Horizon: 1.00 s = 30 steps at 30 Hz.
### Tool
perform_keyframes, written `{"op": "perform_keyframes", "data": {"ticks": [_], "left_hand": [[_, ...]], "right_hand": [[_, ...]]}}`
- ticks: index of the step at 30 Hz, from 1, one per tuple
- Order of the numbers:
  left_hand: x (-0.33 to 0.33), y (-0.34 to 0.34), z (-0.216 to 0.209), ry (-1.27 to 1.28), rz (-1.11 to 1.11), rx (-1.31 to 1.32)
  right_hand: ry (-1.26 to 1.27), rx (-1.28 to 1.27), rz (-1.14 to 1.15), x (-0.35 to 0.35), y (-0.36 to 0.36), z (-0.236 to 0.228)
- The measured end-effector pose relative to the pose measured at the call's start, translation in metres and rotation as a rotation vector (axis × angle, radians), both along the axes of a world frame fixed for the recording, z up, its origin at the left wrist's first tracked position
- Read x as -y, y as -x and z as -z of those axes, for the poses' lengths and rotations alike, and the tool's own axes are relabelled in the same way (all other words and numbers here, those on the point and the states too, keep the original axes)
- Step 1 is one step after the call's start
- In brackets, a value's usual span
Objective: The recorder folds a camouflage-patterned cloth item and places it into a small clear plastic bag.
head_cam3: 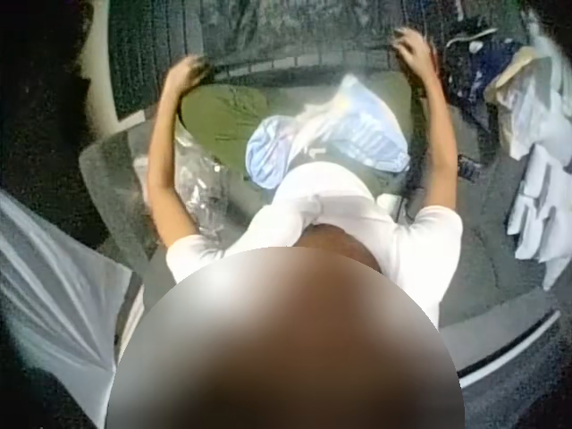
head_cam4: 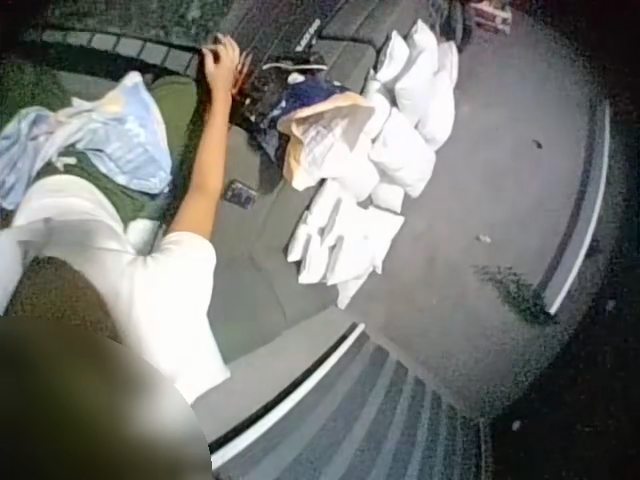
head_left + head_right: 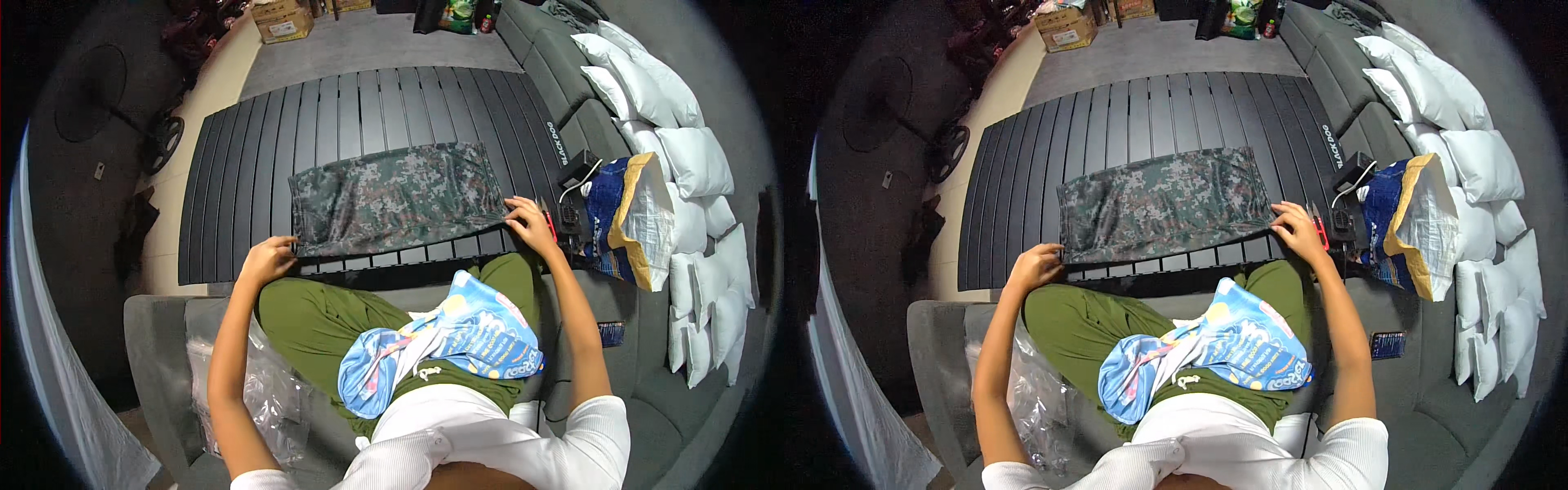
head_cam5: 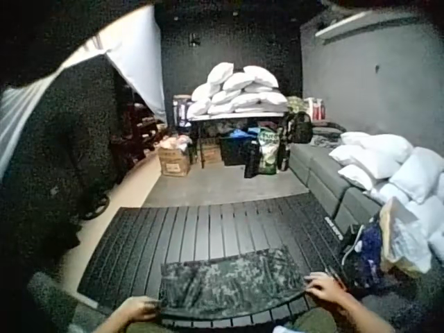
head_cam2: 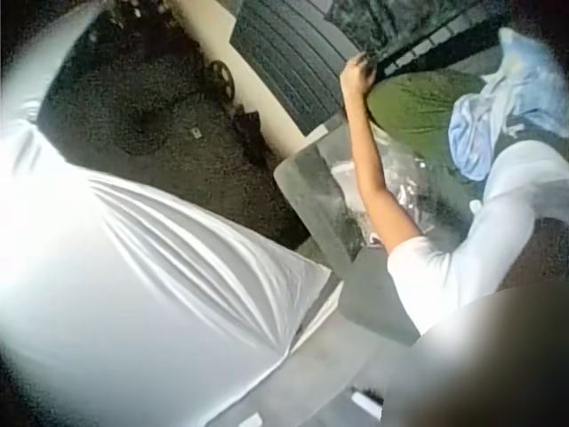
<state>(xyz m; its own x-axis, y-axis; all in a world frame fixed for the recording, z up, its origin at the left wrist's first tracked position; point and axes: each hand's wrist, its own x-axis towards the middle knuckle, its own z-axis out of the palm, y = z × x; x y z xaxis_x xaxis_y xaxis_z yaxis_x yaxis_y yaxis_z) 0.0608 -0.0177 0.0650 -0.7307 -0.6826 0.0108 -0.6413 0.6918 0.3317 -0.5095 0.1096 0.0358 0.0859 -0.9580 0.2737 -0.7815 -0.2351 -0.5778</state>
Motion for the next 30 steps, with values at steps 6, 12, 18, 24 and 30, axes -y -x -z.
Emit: {"op": "perform_keyframes", "data": {"ticks": [6, 12, 18, 24, 30], "left_hand": [[-0.015, 0.015, -0.031, 0.026, -0.09, -0.165], [-0.005, 0.022, -0.023, -0.095, 0.008, 0.013], [-0.026, 0.013, -0.087, -0.445, -0.168, -0.269], [-0.046, 0.016, -0.135, -0.593, -0.035, -0.768], [-0.037, 0.018, -0.127, -0.807, -0.287, -1.234]], "right_hand": [[-0.092, 0.232, -0.003, -0.008, 0.007, -0.027], [-0.275, 0.392, -0.066, -0.005, 0.008, -0.024], [-0.323, 0.649, -0.147, -0.005, 0.002, -0.089], [0.005, 0.948, -0.126, -0.04, 0.059, -0.128], [0.092, 0.862, -0.04, -0.019, 0.064, -0.129]]}}
